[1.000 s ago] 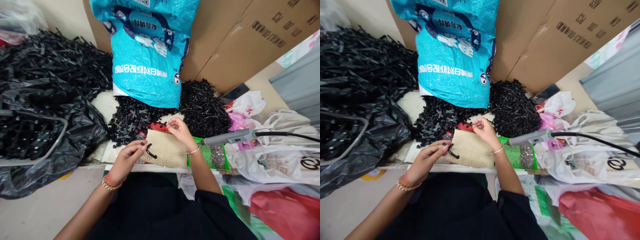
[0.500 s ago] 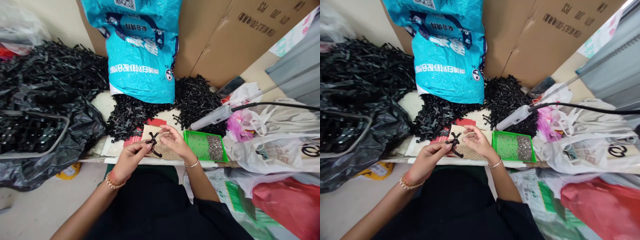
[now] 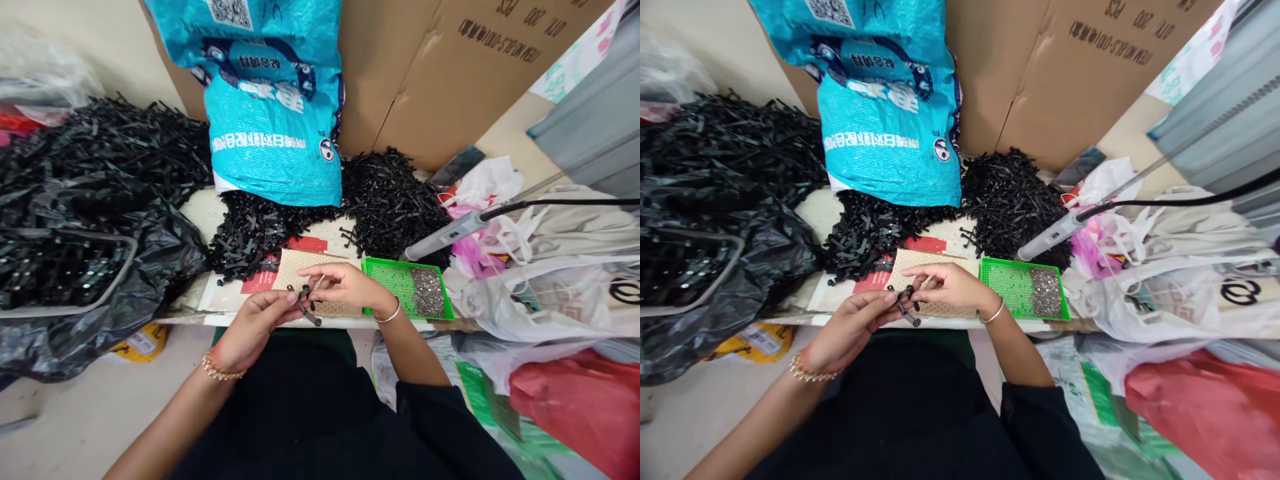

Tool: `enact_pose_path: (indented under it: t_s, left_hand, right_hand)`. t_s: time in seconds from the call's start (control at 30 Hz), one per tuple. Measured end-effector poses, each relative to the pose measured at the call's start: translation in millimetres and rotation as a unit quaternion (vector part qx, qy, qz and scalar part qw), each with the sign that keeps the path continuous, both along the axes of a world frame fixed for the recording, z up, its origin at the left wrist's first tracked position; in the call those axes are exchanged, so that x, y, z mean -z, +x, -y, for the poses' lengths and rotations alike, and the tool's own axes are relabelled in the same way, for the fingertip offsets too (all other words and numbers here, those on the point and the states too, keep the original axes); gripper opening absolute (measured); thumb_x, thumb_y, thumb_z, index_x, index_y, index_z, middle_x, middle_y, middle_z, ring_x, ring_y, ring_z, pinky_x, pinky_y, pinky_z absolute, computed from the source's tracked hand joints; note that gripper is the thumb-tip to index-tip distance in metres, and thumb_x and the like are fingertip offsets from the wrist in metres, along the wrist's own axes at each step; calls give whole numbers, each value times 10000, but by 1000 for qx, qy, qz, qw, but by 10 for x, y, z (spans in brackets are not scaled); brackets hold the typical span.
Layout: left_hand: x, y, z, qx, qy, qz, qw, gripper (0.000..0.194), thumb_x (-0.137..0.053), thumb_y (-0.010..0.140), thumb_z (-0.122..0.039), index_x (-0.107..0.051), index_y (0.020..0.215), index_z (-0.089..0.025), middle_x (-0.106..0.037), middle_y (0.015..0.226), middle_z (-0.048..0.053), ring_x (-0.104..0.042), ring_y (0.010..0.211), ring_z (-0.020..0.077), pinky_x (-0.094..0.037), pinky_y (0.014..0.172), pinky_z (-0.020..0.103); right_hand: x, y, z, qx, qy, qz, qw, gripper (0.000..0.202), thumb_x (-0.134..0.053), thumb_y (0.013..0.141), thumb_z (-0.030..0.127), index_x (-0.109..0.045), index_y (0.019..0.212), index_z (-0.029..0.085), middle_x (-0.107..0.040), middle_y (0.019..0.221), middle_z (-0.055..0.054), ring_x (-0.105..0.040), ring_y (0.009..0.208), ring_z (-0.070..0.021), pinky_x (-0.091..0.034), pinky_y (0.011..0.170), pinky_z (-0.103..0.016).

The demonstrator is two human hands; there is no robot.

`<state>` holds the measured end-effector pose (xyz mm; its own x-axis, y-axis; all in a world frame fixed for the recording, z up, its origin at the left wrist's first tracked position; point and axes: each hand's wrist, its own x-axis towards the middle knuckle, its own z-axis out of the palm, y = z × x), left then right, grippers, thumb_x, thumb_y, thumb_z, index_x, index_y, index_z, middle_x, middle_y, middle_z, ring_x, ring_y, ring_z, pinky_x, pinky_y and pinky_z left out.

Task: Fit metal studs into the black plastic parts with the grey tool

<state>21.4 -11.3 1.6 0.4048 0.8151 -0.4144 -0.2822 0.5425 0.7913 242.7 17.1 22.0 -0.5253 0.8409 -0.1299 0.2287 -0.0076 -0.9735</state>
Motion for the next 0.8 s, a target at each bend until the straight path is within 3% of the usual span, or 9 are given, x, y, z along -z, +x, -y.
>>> enact_pose_path:
  t_s: [0.1, 0.3, 0.47, 0.6, 0.8]
  left_hand:
    - [-20, 1, 15, 33, -14, 6, 999, 370, -898, 656, -477, -822, 831, -160, -794, 897, 121, -736, 867, 247, -612, 817, 352]
    - [-89, -35, 24, 32, 38, -50, 997, 324, -834, 746, -476, -813, 866, -175, -787, 1061, 115, -716, 1009, 266, -615, 790, 308]
    - [-104, -36, 59, 106, 54, -58, 991, 320, -816, 769, -474, -810, 831, -160, -792, 887, 108, -724, 781, 192, -604, 661, 242]
    - [-97, 9, 62, 140, 25, -32, 989, 337, -802, 784, -485, -801, 845, -154, -793, 934, 120, -726, 718, 169, -581, 570, 203]
    - [-65, 54, 11, 139, -17, -15, 990, 395, -851, 714, -510, -789, 803, -131, -781, 778, 105, -720, 633, 154, -588, 565, 201]
  right_hand:
    - [86, 85, 40, -2, -21, -33, 999, 422, -751, 816, 283, -694, 1232, 244, -752, 948, -11, -698, 788, -111, -581, 724, -246]
    - [288, 99, 53, 122, -81, -138, 979, 398, -836, 740, 248, -721, 1119, 212, -710, 914, 0, -654, 776, -78, -557, 745, -216]
    - [302, -45, 38, 216, -137, -224, 940, 343, -863, 694, 251, -714, 1003, 237, -683, 915, 14, -623, 789, -85, -547, 711, -216]
    - [261, -187, 74, 207, -190, -265, 922, 364, -888, 651, 244, -677, 947, 224, -641, 854, 35, -585, 705, -70, -532, 648, -204]
    - [254, -288, 133, 210, -213, -293, 908, 346, -891, 648, 234, -608, 846, 205, -599, 788, 61, -545, 627, -45, -515, 609, -184]
